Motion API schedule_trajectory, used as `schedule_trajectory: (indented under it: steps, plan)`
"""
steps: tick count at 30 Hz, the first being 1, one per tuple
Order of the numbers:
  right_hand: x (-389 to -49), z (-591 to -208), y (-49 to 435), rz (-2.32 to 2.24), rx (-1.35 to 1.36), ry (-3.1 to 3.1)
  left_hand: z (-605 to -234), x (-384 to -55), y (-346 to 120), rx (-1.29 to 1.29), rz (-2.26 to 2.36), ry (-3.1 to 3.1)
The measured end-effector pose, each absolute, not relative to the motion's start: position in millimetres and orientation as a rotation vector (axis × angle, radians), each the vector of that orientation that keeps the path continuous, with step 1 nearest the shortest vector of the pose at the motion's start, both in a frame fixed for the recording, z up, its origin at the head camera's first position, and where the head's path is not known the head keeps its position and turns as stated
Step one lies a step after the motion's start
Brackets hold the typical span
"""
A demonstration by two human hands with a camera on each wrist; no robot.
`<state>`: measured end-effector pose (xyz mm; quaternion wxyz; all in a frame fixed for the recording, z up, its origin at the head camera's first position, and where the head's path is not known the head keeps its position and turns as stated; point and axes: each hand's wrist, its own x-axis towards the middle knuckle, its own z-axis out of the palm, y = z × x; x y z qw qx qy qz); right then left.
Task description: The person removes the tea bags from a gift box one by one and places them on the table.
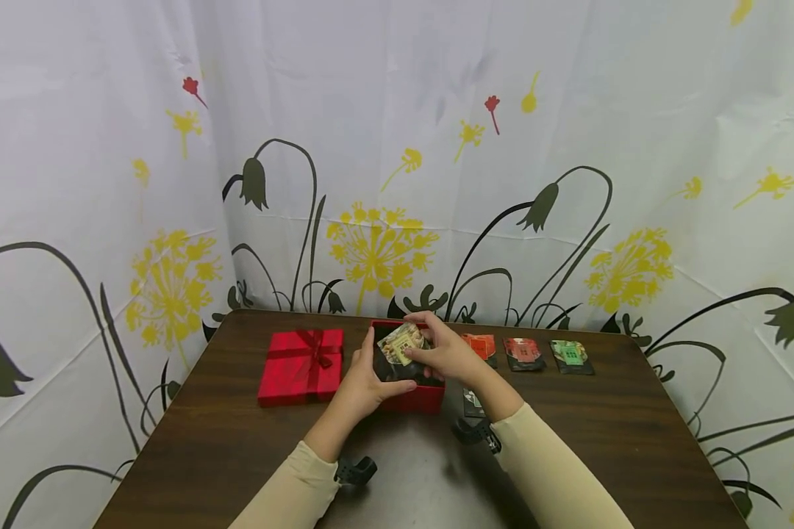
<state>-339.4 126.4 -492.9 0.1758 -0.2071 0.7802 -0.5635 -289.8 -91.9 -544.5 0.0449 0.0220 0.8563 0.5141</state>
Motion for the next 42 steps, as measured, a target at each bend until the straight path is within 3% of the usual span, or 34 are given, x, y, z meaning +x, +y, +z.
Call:
schedule_trajectory:
  steps: [15,29,42]
  plan:
    - [-295.7,-511.1,156.0,-1.893,-0.426,2.298,-545.6,-287.2,-90.1,0.047,1.56,2.641]
    - [-260.5,-528.3,177.2,-2.059,-0.061,2.36,-541.7,-287.2,-88.6,0.05,1.566,2.653]
    - [-238.4,-552.6,230.8,-2.077,0.26,2.594,-545.0,-287.4,-87.9,0.041,1.562,2.647]
